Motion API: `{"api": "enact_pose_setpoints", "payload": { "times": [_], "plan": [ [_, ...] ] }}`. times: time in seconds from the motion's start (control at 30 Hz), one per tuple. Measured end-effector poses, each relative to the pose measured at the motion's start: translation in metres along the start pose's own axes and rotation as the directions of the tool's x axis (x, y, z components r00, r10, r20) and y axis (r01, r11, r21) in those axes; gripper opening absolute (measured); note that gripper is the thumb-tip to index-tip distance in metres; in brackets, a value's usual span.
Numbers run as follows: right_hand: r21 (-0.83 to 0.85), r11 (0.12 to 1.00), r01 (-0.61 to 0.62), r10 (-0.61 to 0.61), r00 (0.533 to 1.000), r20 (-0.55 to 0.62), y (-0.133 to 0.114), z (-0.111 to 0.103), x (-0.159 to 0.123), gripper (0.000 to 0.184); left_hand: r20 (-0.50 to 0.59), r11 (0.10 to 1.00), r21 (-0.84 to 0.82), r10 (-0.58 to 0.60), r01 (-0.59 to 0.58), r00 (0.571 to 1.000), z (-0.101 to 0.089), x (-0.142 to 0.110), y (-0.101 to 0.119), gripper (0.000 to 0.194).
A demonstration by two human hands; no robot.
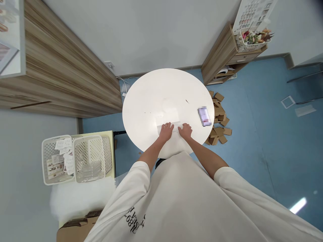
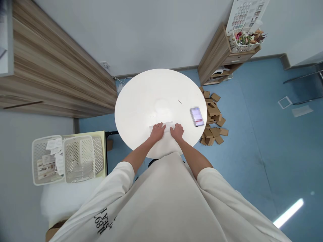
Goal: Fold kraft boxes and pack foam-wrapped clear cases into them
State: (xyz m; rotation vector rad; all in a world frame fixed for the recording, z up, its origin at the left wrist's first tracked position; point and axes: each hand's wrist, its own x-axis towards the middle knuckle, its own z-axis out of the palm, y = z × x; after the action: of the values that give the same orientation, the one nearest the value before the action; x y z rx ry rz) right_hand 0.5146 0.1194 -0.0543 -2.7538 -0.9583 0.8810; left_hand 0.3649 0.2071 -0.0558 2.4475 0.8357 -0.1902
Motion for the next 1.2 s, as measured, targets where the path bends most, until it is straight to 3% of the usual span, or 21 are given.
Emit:
{"api": "enact_pose_setpoints", "payload": {
  "times": [0.13, 0.27, 0.47, 0.57, 0.83, 1.03, 1.13, 1.2],
  "plan": [
    [-0.019, 1.000, -0.018, 0.018, 1.000, -0.015, -0.008, 0.003, 0.002, 0.037, 0.031, 1.000, -0.001, -0.014, 0.014, 0.999, 0.006, 0.006, -0.001, 0.060],
    [-0.069, 0.997, -0.040, 0.044, 0.998, 0.054, -0.012, 0.008, 0.004, 0.035, 0.040, 0.998, 0.065, -0.027, 0.024, 0.999, 0.009, 0.009, -0.001, 0.063],
    [0.053, 0.995, -0.083, 0.082, 0.996, 0.019, -0.015, 0.015, 0.011, 0.016, 0.036, 0.993, 0.106, -0.045, 0.041, 0.998, 0.004, 0.009, 0.003, 0.062],
    [0.118, 0.990, -0.076, 0.070, 0.996, 0.058, -0.014, 0.013, 0.013, 0.014, 0.029, 0.996, 0.072, -0.058, 0.056, 0.998, -0.001, 0.007, 0.002, 0.061],
    [0.321, 0.947, 0.014, -0.068, 0.985, 0.157, -0.022, 0.006, 0.000, 0.041, 0.009, 0.994, -0.071, -0.084, 0.084, 0.996, -0.007, 0.002, -0.007, 0.072],
    [0.290, 0.927, 0.237, -0.301, 0.933, 0.200, -0.041, 0.010, -0.014, 0.042, -0.027, 0.986, -0.148, -0.085, 0.080, 0.996, -0.005, 0.000, -0.014, 0.067],
    [0.267, 0.909, 0.321, -0.380, 0.902, 0.208, -0.044, 0.011, -0.018, 0.043, -0.067, 0.986, -0.162, -0.056, 0.045, 0.996, -0.005, -0.012, -0.022, 0.068],
    [0.205, 0.912, 0.355, -0.393, 0.899, 0.191, -0.046, 0.012, -0.019, 0.045, -0.120, 0.984, -0.155, -0.110, 0.091, 0.987, -0.005, -0.025, -0.029, 0.069]
  ]
}}
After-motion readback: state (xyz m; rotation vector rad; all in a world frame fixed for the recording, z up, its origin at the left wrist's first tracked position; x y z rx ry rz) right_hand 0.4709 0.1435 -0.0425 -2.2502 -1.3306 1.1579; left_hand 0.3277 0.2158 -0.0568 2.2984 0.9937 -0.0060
